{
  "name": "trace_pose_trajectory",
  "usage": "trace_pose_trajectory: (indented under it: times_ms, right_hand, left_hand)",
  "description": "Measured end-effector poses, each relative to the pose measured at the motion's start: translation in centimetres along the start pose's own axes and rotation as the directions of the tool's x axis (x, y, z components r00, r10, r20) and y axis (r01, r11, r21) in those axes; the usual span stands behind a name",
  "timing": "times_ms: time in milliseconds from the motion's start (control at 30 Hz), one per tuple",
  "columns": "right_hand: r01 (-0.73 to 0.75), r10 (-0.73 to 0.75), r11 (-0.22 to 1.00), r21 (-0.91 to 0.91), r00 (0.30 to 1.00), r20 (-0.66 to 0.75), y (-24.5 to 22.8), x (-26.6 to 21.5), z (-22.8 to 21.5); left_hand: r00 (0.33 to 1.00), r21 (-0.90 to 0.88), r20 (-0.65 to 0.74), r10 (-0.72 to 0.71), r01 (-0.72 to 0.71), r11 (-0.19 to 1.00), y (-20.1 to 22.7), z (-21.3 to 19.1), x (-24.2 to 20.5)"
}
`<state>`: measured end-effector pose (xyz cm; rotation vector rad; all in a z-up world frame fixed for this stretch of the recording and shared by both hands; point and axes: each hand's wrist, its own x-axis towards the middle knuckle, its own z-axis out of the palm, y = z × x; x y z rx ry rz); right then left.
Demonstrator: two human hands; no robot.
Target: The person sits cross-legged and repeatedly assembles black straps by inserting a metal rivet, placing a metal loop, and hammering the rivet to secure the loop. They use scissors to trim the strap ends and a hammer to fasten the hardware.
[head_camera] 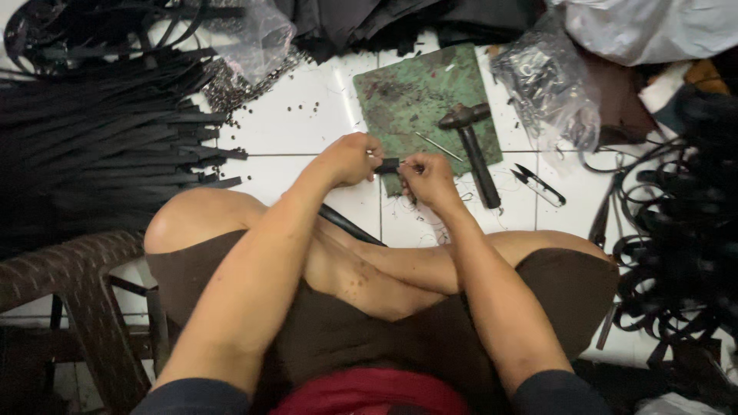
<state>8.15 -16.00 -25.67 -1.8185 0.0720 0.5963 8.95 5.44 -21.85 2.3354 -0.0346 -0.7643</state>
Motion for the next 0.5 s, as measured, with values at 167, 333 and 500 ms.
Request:
trace_pose_trajectory:
  times_ms: [167, 333, 500]
  right_hand:
    - [-0.059, 0.04, 0.924, -0.377, 0.998, -0.058, -0.7, -0.2, -0.7]
    - [-0.019, -0.023, 0.858, -0.513, 0.997, -0.075, 0.6, 0.3, -0.8]
    - [-0.03, -0.06, 0.829, -0.559, 0.988, -0.143, -0.9, -0.2, -1.0]
  left_hand:
    - [0.988, -0.032, -0.039, -0.15, 0.148, 0.988, -0.4, 1.7, 0.8]
    - [0.98, -0.1, -0.055, -0.189, 0.183, 0.978, 0.0, 2.1, 0.8]
    - [0.969, -0.16, -0.124, -0.214, 0.193, 0.968, 0.8, 2.2, 0.2]
